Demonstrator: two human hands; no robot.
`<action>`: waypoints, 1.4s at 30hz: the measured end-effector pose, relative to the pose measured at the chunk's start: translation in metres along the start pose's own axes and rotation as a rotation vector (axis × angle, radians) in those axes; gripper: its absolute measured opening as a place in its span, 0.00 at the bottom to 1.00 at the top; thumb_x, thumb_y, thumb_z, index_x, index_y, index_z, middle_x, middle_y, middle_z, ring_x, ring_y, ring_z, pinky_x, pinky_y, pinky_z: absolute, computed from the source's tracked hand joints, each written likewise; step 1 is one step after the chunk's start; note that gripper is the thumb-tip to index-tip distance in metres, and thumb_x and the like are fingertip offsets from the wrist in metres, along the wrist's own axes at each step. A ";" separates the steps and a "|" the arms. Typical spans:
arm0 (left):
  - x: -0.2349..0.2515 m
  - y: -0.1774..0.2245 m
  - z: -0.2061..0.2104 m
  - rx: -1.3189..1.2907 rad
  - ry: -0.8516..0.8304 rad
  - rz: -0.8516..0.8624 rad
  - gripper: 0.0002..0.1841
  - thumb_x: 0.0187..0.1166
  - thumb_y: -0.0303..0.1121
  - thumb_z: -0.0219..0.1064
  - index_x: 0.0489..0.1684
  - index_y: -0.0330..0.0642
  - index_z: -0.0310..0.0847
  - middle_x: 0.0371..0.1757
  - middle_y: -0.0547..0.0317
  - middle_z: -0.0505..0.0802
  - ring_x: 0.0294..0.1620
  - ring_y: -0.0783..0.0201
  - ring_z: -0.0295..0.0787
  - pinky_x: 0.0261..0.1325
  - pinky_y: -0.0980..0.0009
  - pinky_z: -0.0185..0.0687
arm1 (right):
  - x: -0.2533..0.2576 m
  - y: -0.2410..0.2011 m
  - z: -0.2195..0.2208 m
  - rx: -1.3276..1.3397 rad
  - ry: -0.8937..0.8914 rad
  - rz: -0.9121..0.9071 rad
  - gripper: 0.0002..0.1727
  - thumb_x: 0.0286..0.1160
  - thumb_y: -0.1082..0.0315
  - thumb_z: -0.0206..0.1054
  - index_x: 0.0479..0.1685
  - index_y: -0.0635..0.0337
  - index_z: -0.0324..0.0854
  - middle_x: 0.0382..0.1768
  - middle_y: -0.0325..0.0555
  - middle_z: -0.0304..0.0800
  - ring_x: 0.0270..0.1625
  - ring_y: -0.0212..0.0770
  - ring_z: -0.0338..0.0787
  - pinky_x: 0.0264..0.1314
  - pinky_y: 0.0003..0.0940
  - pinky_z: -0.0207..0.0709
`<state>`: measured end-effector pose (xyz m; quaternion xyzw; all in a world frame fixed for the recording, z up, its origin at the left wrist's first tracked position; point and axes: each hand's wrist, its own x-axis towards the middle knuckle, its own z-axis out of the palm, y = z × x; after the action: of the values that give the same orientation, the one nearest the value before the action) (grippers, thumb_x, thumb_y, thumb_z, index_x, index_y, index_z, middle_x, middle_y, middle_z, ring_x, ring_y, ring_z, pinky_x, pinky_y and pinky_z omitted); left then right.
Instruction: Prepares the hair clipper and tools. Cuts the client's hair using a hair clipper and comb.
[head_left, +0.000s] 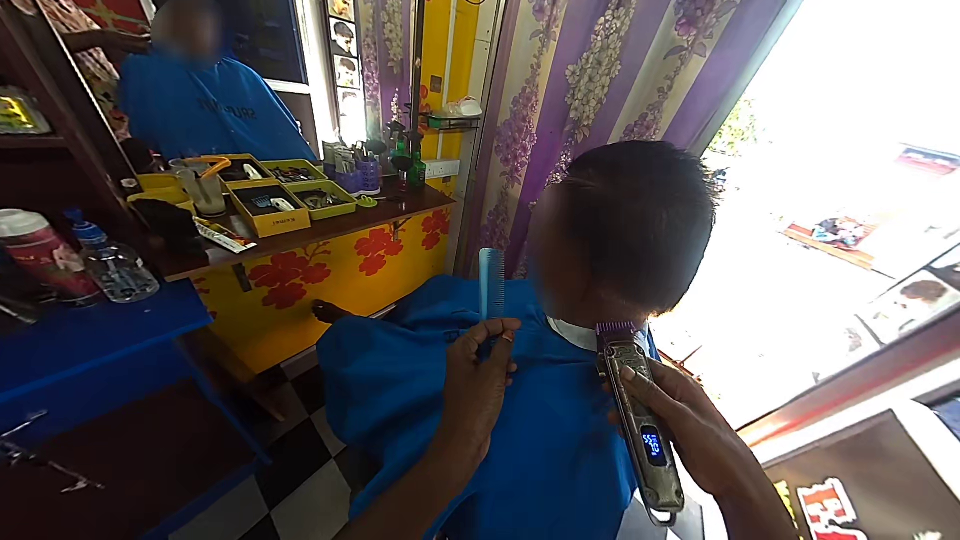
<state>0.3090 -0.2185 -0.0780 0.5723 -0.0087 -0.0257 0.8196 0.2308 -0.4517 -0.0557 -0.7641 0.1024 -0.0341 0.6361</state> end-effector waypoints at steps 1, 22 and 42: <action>0.000 0.000 0.000 -0.001 0.000 -0.001 0.07 0.85 0.26 0.65 0.50 0.38 0.91 0.41 0.51 0.91 0.30 0.62 0.86 0.31 0.75 0.83 | 0.003 0.000 -0.002 0.002 -0.003 0.007 0.27 0.75 0.50 0.68 0.60 0.65 0.79 0.46 0.56 0.93 0.41 0.52 0.96 0.42 0.46 0.93; 0.000 0.001 -0.001 0.014 -0.002 0.001 0.08 0.85 0.27 0.65 0.50 0.39 0.91 0.41 0.51 0.91 0.30 0.62 0.86 0.30 0.75 0.83 | 0.014 0.002 0.003 0.032 0.096 -0.174 0.30 0.67 0.55 0.73 0.65 0.64 0.78 0.51 0.58 0.93 0.46 0.55 0.96 0.44 0.44 0.93; 0.001 0.002 -0.004 0.003 0.006 0.001 0.08 0.85 0.27 0.65 0.50 0.38 0.90 0.42 0.52 0.91 0.30 0.62 0.86 0.31 0.75 0.83 | 0.023 -0.006 0.005 -0.124 0.127 -0.157 0.29 0.63 0.50 0.77 0.59 0.61 0.83 0.45 0.54 0.95 0.43 0.53 0.97 0.43 0.45 0.94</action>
<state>0.3107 -0.2141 -0.0775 0.5734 -0.0067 -0.0237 0.8189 0.2550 -0.4503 -0.0523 -0.8039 0.0841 -0.1255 0.5753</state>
